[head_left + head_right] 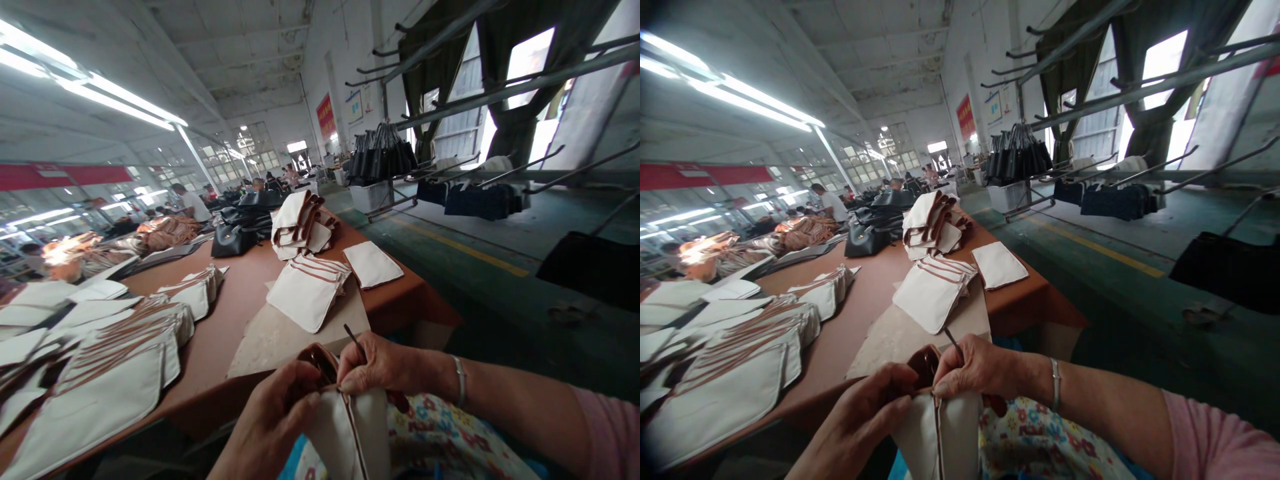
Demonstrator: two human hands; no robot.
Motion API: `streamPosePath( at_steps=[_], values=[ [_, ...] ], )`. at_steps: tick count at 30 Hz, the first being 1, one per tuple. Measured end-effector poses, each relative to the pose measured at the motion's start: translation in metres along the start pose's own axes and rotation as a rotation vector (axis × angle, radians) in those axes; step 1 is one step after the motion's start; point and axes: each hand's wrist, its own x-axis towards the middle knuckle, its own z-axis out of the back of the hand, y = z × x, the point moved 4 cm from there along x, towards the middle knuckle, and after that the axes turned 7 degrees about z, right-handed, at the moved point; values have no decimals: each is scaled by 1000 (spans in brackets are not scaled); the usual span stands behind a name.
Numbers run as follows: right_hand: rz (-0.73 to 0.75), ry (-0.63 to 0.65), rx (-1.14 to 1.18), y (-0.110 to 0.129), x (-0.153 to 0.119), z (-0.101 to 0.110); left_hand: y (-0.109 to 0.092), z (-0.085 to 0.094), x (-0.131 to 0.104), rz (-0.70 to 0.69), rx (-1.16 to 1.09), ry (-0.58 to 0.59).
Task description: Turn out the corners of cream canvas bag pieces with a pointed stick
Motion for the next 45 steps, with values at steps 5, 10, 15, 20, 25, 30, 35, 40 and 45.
streamPosePath(
  at_steps=[5,10,15,20,25,30,35,40,45],
  values=[
    [-71,-27,72,-4,-1,-3,5,0,2,20,-15,-2],
    [-85,-51,176,-6,0,-5,3,-3,-3,-334,290,-224],
    [-49,-22,217,-6,0,-6,4,-7,-5,-547,578,-254],
    [-79,-11,145,-15,1,-3,8,-18,-6,-594,938,-254],
    [-60,1,100,-17,0,-2,12,-33,-1,-585,1130,-339],
    [-77,42,43,-8,-4,-1,7,-21,-5,-593,794,-399],
    [-50,23,73,-4,-4,-2,2,-10,-8,-520,514,-279],
    [-58,50,-15,-5,-6,-5,3,-15,0,-346,483,-157],
    [-57,66,-89,-6,-6,-3,-1,-21,-1,-306,484,-136]
  ],
)
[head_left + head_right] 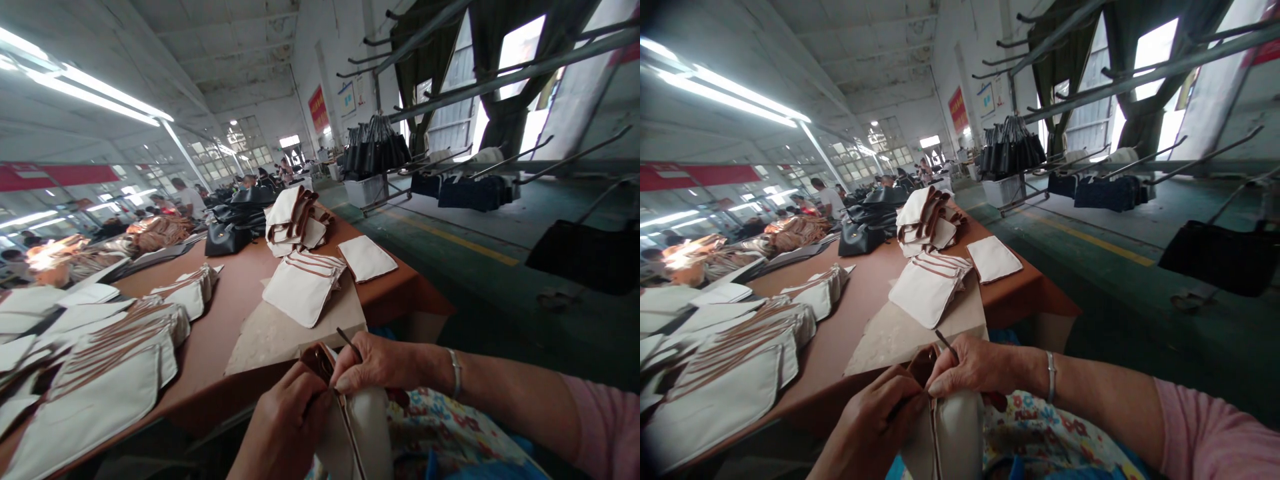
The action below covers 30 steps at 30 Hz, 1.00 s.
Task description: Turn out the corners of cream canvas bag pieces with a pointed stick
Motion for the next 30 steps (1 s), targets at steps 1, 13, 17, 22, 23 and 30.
streamPosePath(
  at_steps=[1,13,17,22,23,30],
  values=[
    [-6,5,-4,-1,0,0,-1,-1,-1,-7,-2,7],
    [-46,42,-12,2,-2,0,1,1,0,33,-23,73],
    [-5,-19,39,1,1,5,13,-9,-5,-62,209,-37],
    [43,-2,5,-4,2,11,8,-5,-8,-98,-20,-74],
    [40,3,3,-3,1,11,5,-1,-6,-62,-111,-60],
    [66,52,20,13,-3,6,-11,10,9,354,-516,104]
  ],
)
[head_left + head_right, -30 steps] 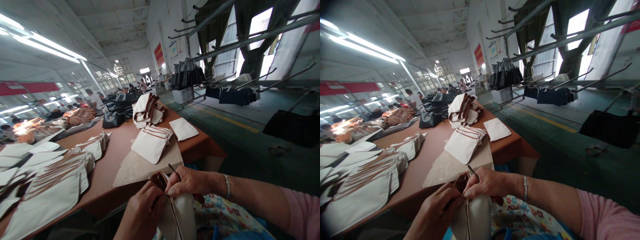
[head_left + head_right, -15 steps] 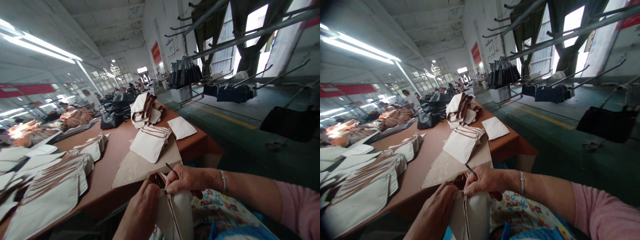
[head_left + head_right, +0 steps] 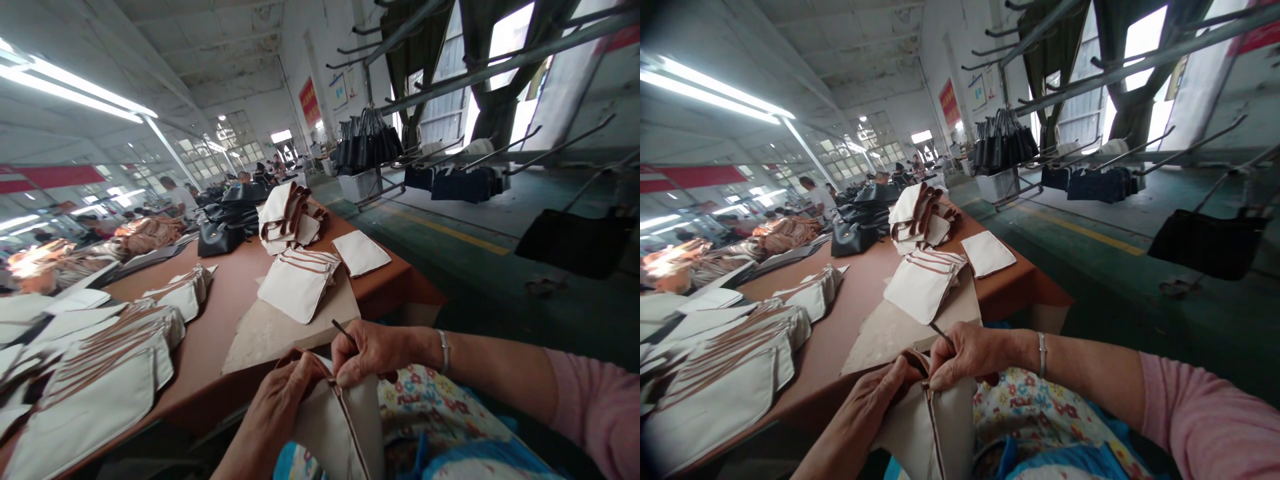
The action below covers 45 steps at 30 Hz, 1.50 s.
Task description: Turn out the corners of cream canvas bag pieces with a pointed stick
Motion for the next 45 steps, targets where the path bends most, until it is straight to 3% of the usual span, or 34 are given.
streamPosePath(
  at_steps=[4,9,13,17,19,26,30,33,36,40,45],
  values=[
    [11,27,-31,-4,0,2,9,-19,2,301,-305,262],
    [7,72,-61,-6,-2,5,24,-32,4,386,-561,373],
    [15,117,-1,-4,-3,4,24,-31,2,242,-514,344],
    [-46,151,109,-8,-4,2,7,-23,-3,-117,-103,177],
    [-44,140,148,-5,-5,2,2,-19,-6,-202,-23,151],
    [-14,101,-5,19,-16,-14,3,-14,-13,-251,71,187],
    [113,-55,1,12,-15,-22,13,-15,-13,-278,77,92],
    [110,-118,84,1,-12,-19,29,-16,-8,-190,-46,40],
    [91,-101,61,0,-11,-12,38,-19,-4,-92,-319,181],
    [104,-77,-63,10,-13,-3,32,-19,-3,-40,-517,377],
    [102,-91,-130,15,-7,4,25,-8,0,-5,-497,180]
  ],
)
